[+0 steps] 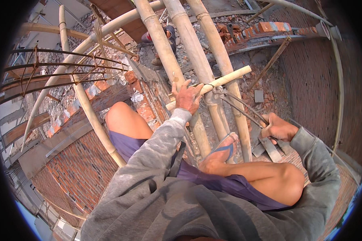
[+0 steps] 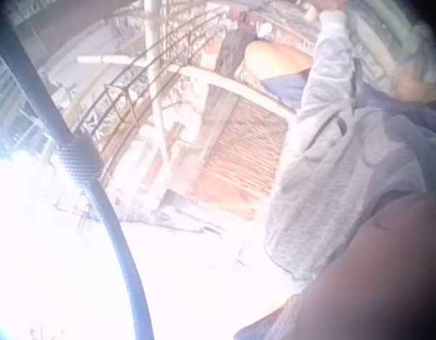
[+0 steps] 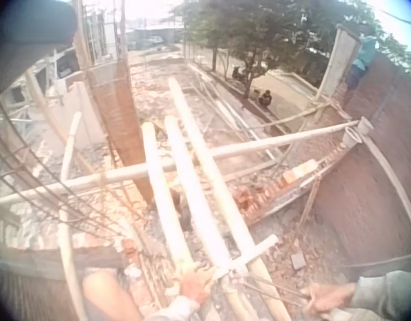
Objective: The person secures bamboo poles together using wire and a metal hook tool. They wrap the wire around the poles and twist it to tighten the connection, repeating the process at multiple points along the structure.
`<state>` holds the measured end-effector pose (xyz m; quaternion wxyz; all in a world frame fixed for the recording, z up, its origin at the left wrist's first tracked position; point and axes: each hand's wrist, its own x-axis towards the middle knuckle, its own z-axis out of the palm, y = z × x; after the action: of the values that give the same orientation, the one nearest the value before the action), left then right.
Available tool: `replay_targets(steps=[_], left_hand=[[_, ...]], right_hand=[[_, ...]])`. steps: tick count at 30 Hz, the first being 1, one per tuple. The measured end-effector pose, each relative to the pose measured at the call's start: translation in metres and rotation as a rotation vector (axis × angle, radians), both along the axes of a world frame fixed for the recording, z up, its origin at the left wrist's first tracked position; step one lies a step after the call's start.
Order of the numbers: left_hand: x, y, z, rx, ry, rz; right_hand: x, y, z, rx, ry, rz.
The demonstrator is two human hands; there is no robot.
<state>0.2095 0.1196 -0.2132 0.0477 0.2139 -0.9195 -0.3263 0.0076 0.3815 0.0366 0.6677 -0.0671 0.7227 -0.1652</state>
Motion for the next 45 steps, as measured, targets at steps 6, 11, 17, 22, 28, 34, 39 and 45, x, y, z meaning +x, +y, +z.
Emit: replay_targets(steps=[6, 11, 17, 22, 28, 34, 39, 45], left_hand=[[0.001, 0.0, 0.001, -0.009, 0.017, -0.007], [0.001, -0.001, 0.001, -0.017, 0.006, -0.014], [0.0, 0.0, -0.001, -0.033, 0.016, -0.009], [0.0, 0.001, -0.004, -0.052, -0.032, -0.01], [0.002, -0.004, 0.011, 0.04, -0.012, -0.035], [-0.006, 0.016, 0.063, 1.096, 0.389, 0.015], [-0.021, 0.028, 0.116, 2.079, 0.499, -0.189], [-0.02, 0.019, 0.133, 1.969, 0.429, 0.169]], right_hand=[[-0.005, 0.009, -0.013, 0.089, 0.066, 0.211], [0.008, 0.006, -0.004, -0.242, 0.828, 0.637], [0.037, 0.009, -0.013, -0.086, -0.234, -0.304], [0.035, 0.021, -0.025, -0.219, -0.883, -0.711], [0.031, 0.021, -0.013, -0.295, -0.698, -0.239], [0.038, -0.002, -0.023, -0.526, -0.705, 0.122], [0.045, -0.021, -0.037, -0.608, -0.742, 0.234], [0.054, -0.018, -0.028, -0.817, -0.159, 0.262]])
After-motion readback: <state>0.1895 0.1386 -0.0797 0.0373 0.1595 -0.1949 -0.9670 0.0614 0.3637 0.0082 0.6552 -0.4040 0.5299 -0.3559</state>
